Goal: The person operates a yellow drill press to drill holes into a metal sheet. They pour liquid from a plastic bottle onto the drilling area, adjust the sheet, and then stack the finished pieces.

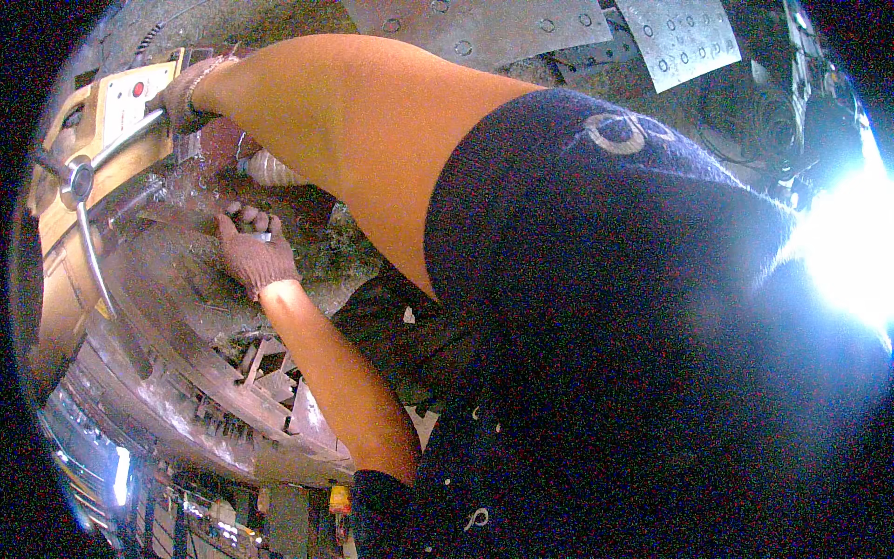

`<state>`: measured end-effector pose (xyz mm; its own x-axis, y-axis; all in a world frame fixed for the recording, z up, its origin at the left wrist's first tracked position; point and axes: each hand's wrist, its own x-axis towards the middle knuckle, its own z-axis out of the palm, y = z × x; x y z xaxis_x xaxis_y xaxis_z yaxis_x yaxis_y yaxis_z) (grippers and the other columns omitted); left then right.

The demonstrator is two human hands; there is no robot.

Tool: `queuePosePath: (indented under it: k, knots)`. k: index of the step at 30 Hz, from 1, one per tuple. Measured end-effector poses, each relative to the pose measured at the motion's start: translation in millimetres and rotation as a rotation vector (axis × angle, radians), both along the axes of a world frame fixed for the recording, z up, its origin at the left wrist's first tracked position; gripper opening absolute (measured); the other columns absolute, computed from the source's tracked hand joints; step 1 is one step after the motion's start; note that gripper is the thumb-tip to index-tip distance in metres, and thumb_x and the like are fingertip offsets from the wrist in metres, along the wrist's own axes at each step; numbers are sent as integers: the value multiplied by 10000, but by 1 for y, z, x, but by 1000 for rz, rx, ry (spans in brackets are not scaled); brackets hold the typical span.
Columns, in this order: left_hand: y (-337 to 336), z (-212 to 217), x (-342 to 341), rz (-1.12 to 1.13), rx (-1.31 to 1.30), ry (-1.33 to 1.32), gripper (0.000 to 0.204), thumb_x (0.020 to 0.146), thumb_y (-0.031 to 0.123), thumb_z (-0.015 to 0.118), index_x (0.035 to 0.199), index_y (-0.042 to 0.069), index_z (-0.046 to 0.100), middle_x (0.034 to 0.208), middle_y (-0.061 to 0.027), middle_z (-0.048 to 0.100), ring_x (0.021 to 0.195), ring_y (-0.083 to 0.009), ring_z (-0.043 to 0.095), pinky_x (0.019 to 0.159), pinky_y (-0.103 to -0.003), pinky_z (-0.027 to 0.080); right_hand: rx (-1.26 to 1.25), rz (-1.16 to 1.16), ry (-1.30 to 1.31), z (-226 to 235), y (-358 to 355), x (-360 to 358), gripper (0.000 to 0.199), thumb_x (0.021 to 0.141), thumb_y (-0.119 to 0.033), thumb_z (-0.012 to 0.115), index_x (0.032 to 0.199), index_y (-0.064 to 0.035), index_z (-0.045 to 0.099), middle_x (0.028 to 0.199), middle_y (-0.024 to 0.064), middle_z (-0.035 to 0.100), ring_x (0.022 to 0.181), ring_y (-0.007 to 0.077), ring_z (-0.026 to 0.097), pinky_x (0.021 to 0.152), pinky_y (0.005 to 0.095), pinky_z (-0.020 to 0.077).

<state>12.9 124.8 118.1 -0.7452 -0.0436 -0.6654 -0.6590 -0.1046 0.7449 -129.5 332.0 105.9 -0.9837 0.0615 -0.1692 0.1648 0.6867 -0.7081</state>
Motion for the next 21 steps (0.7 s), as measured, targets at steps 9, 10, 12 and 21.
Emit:
queuePosePath:
  k: [9,10,12,21]
  knots:
    - [-35,-17,2,38,-100,-47,258,1112,446,507,1092,195,562,938,-20,557,910,-217,490,909,-433,410,4,-22,1,7,-2,8,736,955,-140,490,1648,-381,442,1594,135,575,1441,313,586,1193,441,472]
    - [-36,-16,4,46,-108,-42,268,1114,451,499,1105,192,567,958,-26,567,932,-228,498,915,-440,416,11,-35,11,3,0,6,730,960,-146,490,1650,-378,441,1595,137,574,1442,314,586,1193,442,472]
    - [-39,-15,10,62,-122,-21,276,1105,446,490,1111,181,568,936,-19,554,889,-215,486,855,-428,410,13,-35,11,2,-3,6,724,964,-151,492,1652,-371,439,1597,140,571,1443,314,584,1195,443,470]
    - [-24,-2,23,68,-199,-3,296,1088,455,479,1119,173,563,859,11,509,757,-161,448,725,-392,384,-38,-24,-13,8,-5,10,769,927,-130,531,1651,-370,442,1604,145,563,1452,317,576,1197,446,464]
